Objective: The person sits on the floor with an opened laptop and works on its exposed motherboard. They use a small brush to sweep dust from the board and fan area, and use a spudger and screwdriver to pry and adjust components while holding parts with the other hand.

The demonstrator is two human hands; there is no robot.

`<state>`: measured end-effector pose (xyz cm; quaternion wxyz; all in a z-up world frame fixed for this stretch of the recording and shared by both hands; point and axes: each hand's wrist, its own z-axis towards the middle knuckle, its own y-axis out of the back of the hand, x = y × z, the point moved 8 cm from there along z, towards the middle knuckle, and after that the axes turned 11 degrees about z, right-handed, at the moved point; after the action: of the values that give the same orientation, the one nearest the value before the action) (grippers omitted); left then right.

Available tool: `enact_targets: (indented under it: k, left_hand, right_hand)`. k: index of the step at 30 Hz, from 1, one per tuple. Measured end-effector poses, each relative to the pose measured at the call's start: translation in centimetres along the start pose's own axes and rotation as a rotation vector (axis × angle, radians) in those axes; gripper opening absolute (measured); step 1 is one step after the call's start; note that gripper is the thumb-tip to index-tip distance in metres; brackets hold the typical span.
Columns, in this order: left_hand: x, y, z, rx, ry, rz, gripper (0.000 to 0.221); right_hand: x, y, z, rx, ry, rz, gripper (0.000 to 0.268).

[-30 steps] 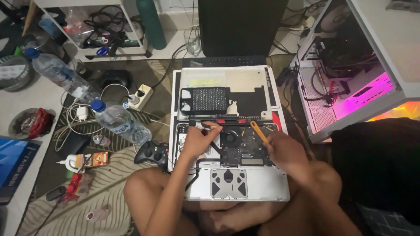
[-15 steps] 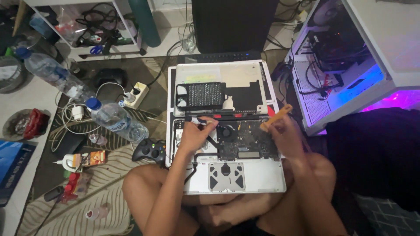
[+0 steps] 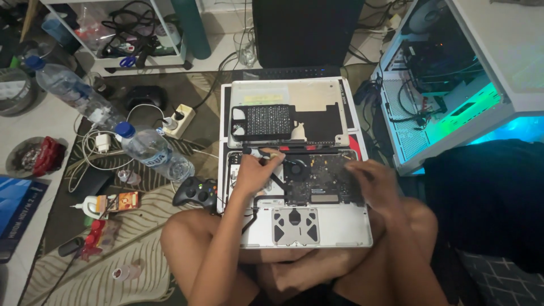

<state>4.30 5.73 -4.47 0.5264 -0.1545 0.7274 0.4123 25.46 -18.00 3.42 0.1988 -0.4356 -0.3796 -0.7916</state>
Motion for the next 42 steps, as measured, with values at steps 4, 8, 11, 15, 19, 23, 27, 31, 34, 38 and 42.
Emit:
enact_targets:
  k: [4,8,11,15,19,23,27,31,34,38,42]
  left_hand:
    - [-0.9,0.2,-0.4,-0.004,0.017,-0.007,0.015]
    - [-1.6,0.7,-0.7,-0.017,0.001,-0.048,0.015]
    - [-2.1,0.6,-0.8,-0.011,-0.042,-0.018,0.015]
    - [-2.8,0.7,-0.9,-0.019,-0.043,-0.034,0.013]
    - [-2.3,0.6,-0.6,-0.027,-0.057,-0.044,0.012]
    - [-3.6,0.9,-1.0,-0.025,-0.064,-0.042,0.011]
    - [-3.4,0.8,-1.0,-0.030,-0.058,-0.049,0.015]
    - [-1.9,0.2,-0.6,-0.018,-0.035,-0.033,0.015]
    - [-1.7,0.3,-0.5,-0.013,-0.030,-0.026,0.014]
    - [-4.3,0.9,-1.1,-0.017,-0.028,-0.042,0.013]
    - [-4.8,1.1,-1.2,-0.009,-0.040,-0.022,0.014]
  right_hand:
    - [-4.0,0.8,-1.0,-0.016,-0.102,-0.041,0.022]
    - [-4.7,0.7,-0.8,-0.054,-0.065,0.012,0.011]
    - [-4.1,1.2,-0.7,-0.114,-0.029,0.034,0.009]
    - [-3.3,1.2,-0.5,-0.084,0.012,0.017,0.018]
    - [-4.9,1.5,-1.2,-0.108,-0.004,0.014,0.025]
    - [-4.6,1.5,-1.1,-0.130,0.055,0.012,0.019]
    - [-4.9,2.0,-1.3,-0.187,0.139,-0.083,0.028]
    - [-3.8,2.4,-0.8,-0.212,0.080,0.018,0.017]
    - [-7.2,1.9,-1.6,-0.186,-0.003,-0.045,0.029]
    - [-3.8,0.9,-1.1,-0.127,-0.039,-0.050,0.027]
    - [-2.9,-0.3,-0.6,-0.049,-0.127,-0.104,0.019]
